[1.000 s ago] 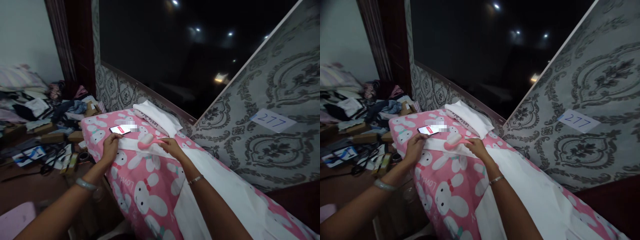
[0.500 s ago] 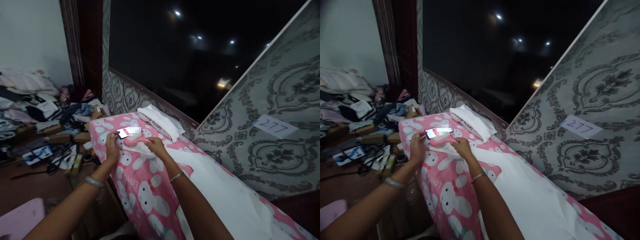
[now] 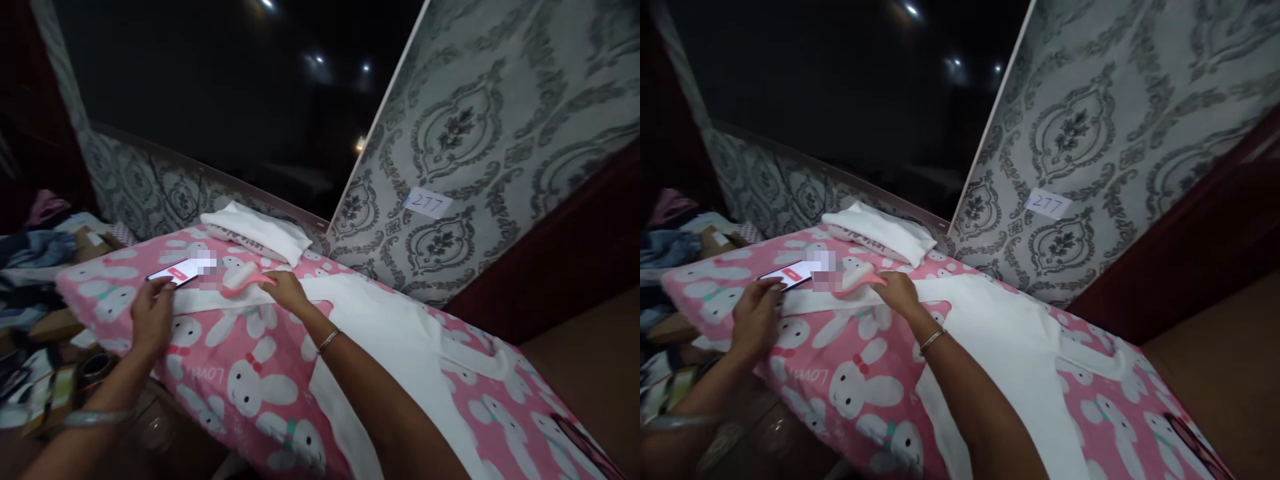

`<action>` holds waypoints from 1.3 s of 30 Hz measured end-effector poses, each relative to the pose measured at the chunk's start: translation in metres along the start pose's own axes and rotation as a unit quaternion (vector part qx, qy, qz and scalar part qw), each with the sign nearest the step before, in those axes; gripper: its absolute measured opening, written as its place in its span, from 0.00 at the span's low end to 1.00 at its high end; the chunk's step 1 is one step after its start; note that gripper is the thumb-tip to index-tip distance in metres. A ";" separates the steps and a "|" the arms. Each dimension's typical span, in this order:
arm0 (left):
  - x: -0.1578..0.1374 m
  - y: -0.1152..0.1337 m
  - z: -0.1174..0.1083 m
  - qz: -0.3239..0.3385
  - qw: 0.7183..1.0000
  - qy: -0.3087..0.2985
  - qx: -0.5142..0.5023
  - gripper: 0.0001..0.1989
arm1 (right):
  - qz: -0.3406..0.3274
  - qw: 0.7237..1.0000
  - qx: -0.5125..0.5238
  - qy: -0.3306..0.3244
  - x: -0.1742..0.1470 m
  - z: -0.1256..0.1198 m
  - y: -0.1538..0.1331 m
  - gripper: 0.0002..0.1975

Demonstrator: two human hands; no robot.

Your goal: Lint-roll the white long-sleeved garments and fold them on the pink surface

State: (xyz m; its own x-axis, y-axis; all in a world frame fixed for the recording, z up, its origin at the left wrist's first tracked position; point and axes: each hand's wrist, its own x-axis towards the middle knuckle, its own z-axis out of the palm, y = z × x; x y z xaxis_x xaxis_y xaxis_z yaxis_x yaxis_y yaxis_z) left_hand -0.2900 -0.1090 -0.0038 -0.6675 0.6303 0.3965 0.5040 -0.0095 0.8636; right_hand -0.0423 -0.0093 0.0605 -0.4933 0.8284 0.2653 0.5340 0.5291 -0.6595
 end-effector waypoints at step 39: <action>0.011 -0.002 0.031 0.184 0.901 -0.164 0.356 0.21 | 0.274 0.936 -0.071 0.211 -0.012 -0.126 0.182 0.10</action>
State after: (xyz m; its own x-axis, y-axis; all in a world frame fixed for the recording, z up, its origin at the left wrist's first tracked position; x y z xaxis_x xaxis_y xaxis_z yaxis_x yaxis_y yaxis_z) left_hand -0.2813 -0.0781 -0.0105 -0.2434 0.8830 0.4014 0.9605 0.1618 0.2266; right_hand 0.1470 0.1004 0.0262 0.1801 0.9656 0.1876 0.7278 -0.0025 -0.6858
